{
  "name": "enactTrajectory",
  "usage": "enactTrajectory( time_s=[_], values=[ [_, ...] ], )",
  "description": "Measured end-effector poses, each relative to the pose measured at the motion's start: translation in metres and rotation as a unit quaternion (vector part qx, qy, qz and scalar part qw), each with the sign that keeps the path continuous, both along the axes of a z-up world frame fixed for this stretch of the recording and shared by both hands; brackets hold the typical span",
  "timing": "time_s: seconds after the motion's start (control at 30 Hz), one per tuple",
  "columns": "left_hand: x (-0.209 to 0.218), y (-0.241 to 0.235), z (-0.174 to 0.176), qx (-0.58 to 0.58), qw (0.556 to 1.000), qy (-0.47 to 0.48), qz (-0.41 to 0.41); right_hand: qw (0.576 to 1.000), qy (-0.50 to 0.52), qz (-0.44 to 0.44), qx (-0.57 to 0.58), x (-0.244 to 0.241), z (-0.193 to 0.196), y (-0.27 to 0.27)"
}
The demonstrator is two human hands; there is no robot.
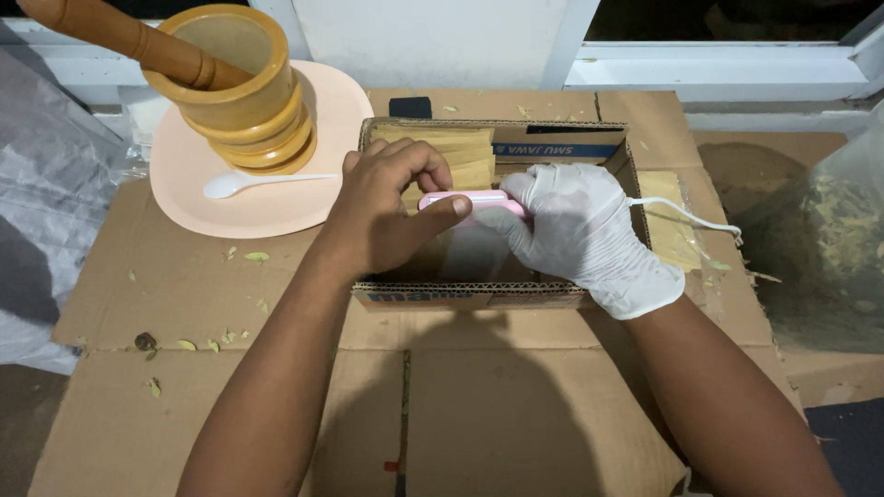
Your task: Folding and heat-sealing small paper bags
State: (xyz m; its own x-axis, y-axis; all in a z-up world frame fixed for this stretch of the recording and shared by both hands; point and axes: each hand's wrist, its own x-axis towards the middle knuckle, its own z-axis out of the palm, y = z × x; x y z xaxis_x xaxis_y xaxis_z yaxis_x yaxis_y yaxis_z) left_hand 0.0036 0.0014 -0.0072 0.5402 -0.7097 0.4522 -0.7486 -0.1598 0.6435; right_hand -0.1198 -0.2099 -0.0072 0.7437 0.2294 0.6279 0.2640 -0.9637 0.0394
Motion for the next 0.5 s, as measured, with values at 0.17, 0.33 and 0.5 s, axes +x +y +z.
enactTrajectory(
  time_s=[0.17, 0.33, 0.5],
  values=[
    [-0.002, 0.000, 0.002, -0.011, 1.000, 0.007, -0.001, 1.000, -0.001, 0.017, 0.027, 0.000, 0.002, 0.008],
    [-0.002, 0.000, 0.002, -0.032, 0.999, 0.020, -0.006, 0.998, 0.015, 0.005, 0.066, -0.001, 0.004, 0.006],
    [0.001, 0.000, 0.002, -0.052, 0.998, 0.026, -0.002, 0.990, 0.051, 0.034, 0.130, 0.002, 0.013, 0.001]
  ],
)
